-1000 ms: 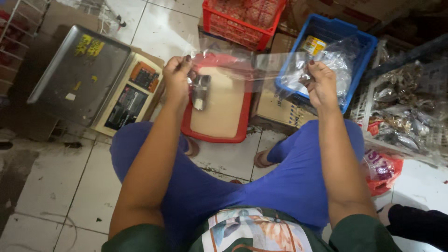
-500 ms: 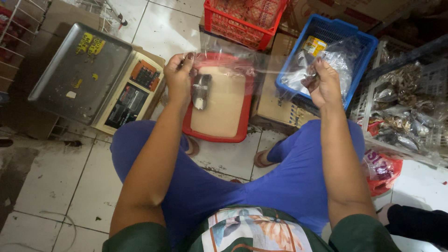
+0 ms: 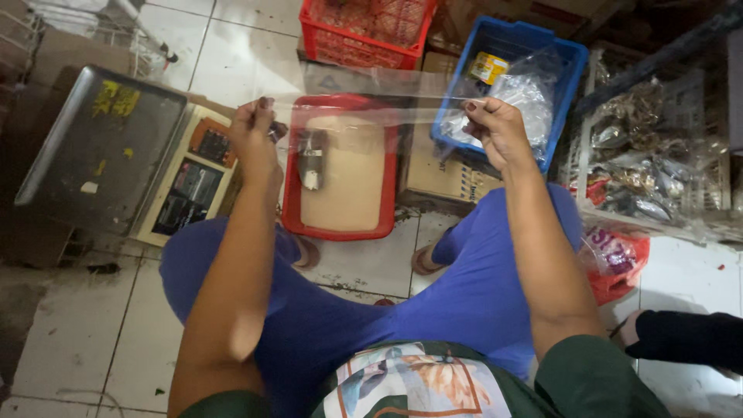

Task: The person scoops white powder from a red bin into plastic bags using a metal scoop and sets them aside.

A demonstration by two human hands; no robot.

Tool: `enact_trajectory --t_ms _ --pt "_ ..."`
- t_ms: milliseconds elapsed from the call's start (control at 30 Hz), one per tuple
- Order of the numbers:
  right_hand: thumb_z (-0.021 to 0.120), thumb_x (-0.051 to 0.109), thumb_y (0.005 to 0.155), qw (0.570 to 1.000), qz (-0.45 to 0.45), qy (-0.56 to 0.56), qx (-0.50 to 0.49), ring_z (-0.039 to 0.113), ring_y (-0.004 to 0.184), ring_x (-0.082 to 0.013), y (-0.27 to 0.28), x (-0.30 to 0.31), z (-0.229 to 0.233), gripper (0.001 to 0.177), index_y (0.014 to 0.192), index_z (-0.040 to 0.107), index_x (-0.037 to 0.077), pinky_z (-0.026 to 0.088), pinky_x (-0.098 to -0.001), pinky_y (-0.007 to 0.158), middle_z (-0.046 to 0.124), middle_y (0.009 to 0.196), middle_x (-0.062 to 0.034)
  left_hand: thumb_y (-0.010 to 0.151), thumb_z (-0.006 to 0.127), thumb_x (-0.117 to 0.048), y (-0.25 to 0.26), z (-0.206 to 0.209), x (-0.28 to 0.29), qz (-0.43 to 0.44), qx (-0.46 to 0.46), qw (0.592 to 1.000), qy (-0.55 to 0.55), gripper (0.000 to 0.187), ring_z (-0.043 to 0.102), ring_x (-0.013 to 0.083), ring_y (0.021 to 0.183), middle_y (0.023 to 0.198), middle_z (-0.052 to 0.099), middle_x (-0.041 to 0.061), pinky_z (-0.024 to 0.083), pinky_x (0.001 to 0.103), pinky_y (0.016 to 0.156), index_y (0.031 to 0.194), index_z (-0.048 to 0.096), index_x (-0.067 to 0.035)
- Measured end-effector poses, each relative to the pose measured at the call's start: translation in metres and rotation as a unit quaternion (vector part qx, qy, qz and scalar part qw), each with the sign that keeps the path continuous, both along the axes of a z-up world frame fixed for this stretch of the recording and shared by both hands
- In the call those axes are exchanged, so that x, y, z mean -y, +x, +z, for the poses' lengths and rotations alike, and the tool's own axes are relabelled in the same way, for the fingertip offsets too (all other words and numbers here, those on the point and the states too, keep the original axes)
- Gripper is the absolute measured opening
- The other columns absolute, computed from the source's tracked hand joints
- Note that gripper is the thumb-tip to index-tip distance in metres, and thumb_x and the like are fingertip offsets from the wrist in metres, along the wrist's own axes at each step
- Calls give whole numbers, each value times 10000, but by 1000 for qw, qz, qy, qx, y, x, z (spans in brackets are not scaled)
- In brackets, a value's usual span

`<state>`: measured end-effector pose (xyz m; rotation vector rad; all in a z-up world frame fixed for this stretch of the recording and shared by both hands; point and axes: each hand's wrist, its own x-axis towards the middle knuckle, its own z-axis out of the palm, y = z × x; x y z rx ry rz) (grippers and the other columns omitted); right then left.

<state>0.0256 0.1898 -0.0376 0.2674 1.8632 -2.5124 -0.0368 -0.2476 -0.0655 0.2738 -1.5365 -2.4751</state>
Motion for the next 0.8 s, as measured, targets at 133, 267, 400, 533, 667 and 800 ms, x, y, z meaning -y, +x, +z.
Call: enact_trajectory --t_ms 133,267,400,533,667,800 --pt "723 95 972 1000 -15 17 -19 659 781 -90 0 5 5 88 1034 750 38 573 -260 774 719 921 -5 997 663 -162 5 8 2 0 34 999 6 135 566 104 647 847 640 14 510 267 603 1028 730 -50" --pt "732 92 982 993 -38 82 -77 617 738 -82 0 8 7 66 945 715 41 514 -239 725 711 863 -14 990 689 -144 5 6 4 -8 30 999 -8 102 580 91 680 851 656 14 528 259 633 1009 723 -49" --pt "763 81 1009 979 -45 135 -144 576 742 -80 3 7 2 154 892 680 27 462 -237 706 677 828 -25 984 732 -120 3 2 5 -13 18 1000 -18 164 592 119 653 808 625 25 526 277 612 876 631 -48" --pt "763 99 1017 980 -39 144 -134 584 739 -75 1 4 0 162 903 661 44 466 -232 712 681 818 -18 1009 766 -163 6 9 1 -3 26 1000 -14 306 544 124 599 739 567 29 529 283 578 809 544 -95" --pt "760 86 979 961 -88 224 -139 619 802 -84 1 14 11 94 964 685 31 504 -249 764 695 886 -13 951 707 -133 11 14 -3 -50 29 998 -14 62 634 123 658 818 682 50 547 260 602 924 677 -86" --pt "771 19 735 772 -198 537 -277 580 901 -210 15 46 33 530 1223 603 -99 501 -349 820 603 1088 -178 915 715 -27 15 -1 -14 -108 42 993 -8 122 626 119 669 833 662 41 487 257 567 984 649 -103"
